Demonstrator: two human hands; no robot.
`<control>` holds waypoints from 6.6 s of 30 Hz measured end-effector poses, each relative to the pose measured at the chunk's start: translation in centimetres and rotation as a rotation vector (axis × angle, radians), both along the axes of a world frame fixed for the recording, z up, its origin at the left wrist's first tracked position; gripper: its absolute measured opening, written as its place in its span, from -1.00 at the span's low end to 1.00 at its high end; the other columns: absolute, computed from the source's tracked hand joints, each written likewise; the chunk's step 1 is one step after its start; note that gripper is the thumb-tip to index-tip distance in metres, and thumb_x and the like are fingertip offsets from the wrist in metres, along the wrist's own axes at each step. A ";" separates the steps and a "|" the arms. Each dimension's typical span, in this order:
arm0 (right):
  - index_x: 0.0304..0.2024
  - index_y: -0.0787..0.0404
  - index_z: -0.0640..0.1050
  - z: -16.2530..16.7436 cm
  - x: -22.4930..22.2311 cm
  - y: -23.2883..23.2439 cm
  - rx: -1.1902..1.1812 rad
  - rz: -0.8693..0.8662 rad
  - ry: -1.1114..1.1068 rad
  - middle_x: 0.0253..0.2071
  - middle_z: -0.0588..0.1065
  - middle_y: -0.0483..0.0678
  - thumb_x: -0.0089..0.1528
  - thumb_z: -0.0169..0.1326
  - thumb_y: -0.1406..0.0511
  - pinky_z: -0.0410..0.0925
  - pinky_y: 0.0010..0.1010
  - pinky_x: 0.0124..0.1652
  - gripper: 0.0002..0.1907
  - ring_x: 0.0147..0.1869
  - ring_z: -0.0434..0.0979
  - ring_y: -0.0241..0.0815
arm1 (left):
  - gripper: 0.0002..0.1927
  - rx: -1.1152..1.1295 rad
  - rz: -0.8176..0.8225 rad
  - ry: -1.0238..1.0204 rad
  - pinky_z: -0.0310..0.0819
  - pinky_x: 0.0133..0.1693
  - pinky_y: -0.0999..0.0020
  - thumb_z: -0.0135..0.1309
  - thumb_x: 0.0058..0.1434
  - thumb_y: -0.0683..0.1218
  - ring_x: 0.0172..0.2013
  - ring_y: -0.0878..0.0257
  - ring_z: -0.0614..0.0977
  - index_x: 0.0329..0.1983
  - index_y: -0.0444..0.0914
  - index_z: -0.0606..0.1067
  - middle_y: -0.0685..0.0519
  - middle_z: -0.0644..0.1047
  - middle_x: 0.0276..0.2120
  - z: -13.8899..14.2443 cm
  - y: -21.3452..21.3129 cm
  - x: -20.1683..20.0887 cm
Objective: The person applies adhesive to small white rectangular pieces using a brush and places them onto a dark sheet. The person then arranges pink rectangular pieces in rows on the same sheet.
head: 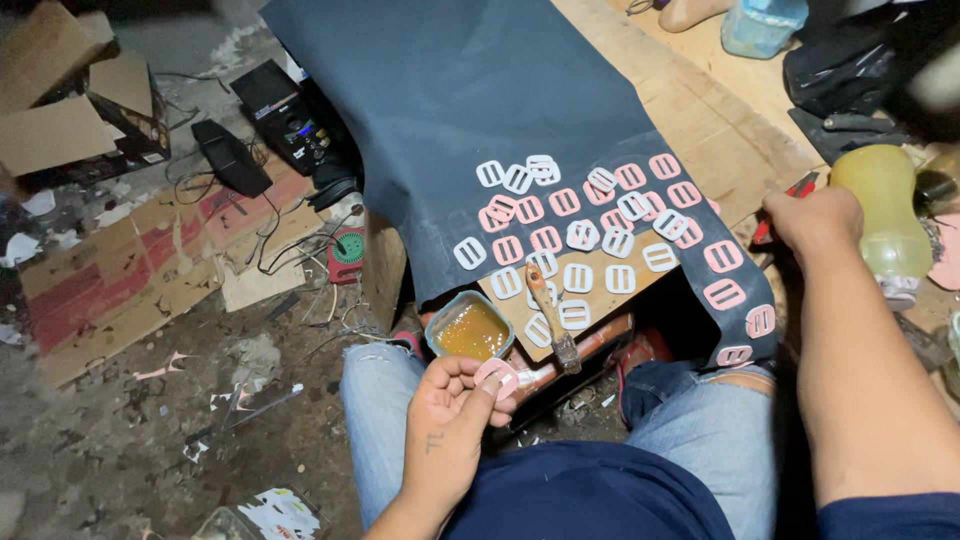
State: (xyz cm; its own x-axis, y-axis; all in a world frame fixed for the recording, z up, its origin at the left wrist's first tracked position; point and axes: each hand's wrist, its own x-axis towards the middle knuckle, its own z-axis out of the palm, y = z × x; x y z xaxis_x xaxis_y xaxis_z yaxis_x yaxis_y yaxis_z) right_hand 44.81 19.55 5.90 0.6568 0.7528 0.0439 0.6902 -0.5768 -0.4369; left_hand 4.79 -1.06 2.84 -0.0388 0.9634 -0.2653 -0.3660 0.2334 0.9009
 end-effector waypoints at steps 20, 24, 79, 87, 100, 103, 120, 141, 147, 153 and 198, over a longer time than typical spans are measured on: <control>0.26 0.24 0.48 1.2 -15.3 -21.3 0.142 1.050 0.593 0.00 0.67 0.03 0.24 0.13 0.32 0.46 -0.39 -0.05 -0.49 -0.02 0.69 -0.15 | -0.81 -0.001 -0.010 0.061 0.46 -0.41 0.52 0.11 0.29 -0.17 -0.50 0.40 0.57 -0.11 -0.40 0.50 0.03 0.61 -0.46 2.3 1.0 0.3; 0.19 0.23 0.53 2.5 -15.9 -21.0 0.148 1.071 0.557 -0.07 0.68 0.01 0.22 0.13 0.29 0.48 -0.43 -0.09 -0.53 -0.08 0.66 -0.16 | -0.81 0.010 -0.036 0.051 0.43 -0.44 0.54 0.13 0.29 -0.19 -0.50 0.44 0.55 -0.13 -0.43 0.53 0.06 0.61 -0.45 2.5 0.9 0.2; 0.28 0.05 0.42 4.4 -17.9 -21.3 0.185 1.222 0.003 -0.46 0.37 -0.02 0.08 0.19 0.35 0.36 -0.20 -0.43 -0.33 -0.41 0.48 0.00 | -0.90 0.199 -0.042 0.356 0.40 -0.42 0.54 0.11 0.30 -0.22 -0.48 0.45 0.49 -0.23 -0.39 0.56 0.09 0.54 -0.39 2.1 0.2 -0.3; 0.18 0.11 0.50 5.2 -17.8 -21.3 0.225 1.159 0.095 -0.45 0.41 -0.03 0.11 0.17 0.35 0.37 -0.24 -0.41 -0.46 -0.41 0.51 -0.02 | -0.86 0.388 -0.004 0.870 0.41 -0.40 0.53 0.13 0.28 -0.18 -0.50 0.41 0.49 -0.21 -0.38 0.58 0.05 0.56 -0.37 2.6 0.4 -0.4; -0.09 0.29 0.61 1.1 -19.4 -20.7 0.422 0.963 0.659 -0.16 0.59 -0.05 0.13 0.26 0.39 0.43 -0.44 -0.09 -0.72 -0.10 0.61 -0.19 | -0.79 -0.085 -0.269 -0.070 0.55 -0.25 0.49 0.07 0.31 -0.17 -0.32 0.38 0.63 -0.11 -0.40 0.60 0.08 0.62 -0.31 2.4 0.3 1.9; -0.11 0.28 0.63 0.8 -19.6 -21.0 0.452 1.000 0.618 -0.22 0.58 -0.05 0.07 0.31 0.41 0.44 -0.46 -0.19 -0.69 -0.20 0.62 -0.21 | -0.82 -0.182 -0.280 -0.169 0.42 -0.35 0.53 0.08 0.29 -0.20 -0.43 0.40 0.54 -0.15 -0.39 0.62 0.06 0.62 -0.39 2.0 0.0 1.8; -0.25 0.27 0.56 -0.3 -17.4 -22.7 0.219 0.782 0.913 -0.38 0.51 -0.12 0.13 0.29 0.37 0.37 -0.43 -0.29 -0.81 -0.31 0.47 -0.31 | -0.77 -0.187 -0.163 -0.128 0.43 -0.40 0.50 0.09 0.34 -0.10 -0.50 0.38 0.52 -0.22 -0.39 0.60 0.04 0.60 -0.45 1.3 0.1 2.2; 0.09 0.35 0.55 -2.3 1.8 -0.6 0.083 0.474 -0.434 -0.01 0.45 0.39 0.22 0.24 0.22 0.35 0.05 0.08 -0.55 0.09 0.46 0.39 | -0.69 -0.028 0.035 -0.243 0.55 -0.01 0.34 0.02 0.28 -0.31 -0.11 0.22 0.65 0.08 -0.53 0.44 -0.14 0.59 -0.05 0.5 -0.2 -1.0; -0.06 0.31 0.61 -1.8 -4.3 -2.4 0.482 0.560 -0.380 -0.10 0.52 0.25 0.39 0.19 0.29 0.39 -0.04 0.07 -0.81 0.06 0.53 0.25 | -0.53 -0.033 0.161 -0.089 0.56 -0.05 0.36 0.08 0.16 -0.35 -0.15 0.24 0.66 0.16 -0.40 0.37 -0.09 0.60 -0.11 0.0 0.4 -2.1; -0.12 0.23 0.55 -1.9 -18.6 -11.5 -0.138 0.861 0.073 -0.30 0.60 0.10 0.11 0.29 0.02 0.44 -0.14 -0.21 -0.51 -0.20 0.62 0.13 | -0.68 -0.095 0.195 -0.054 0.54 -0.15 0.40 0.11 0.26 -0.29 -0.17 0.26 0.65 0.08 -0.44 0.46 -0.07 0.61 -0.16 -1.3 0.8 -2.0; -0.11 0.35 0.56 0.1 -22.3 -16.1 0.327 0.713 0.796 -0.33 0.66 -0.02 0.19 0.22 0.39 0.47 -0.52 -0.27 -0.77 -0.30 0.63 -0.36 | -0.77 0.087 0.168 -0.024 0.59 -0.15 0.44 0.06 0.27 -0.31 -0.24 0.29 0.68 0.00 -0.48 0.50 -0.08 0.64 -0.21 -2.0 0.7 -1.0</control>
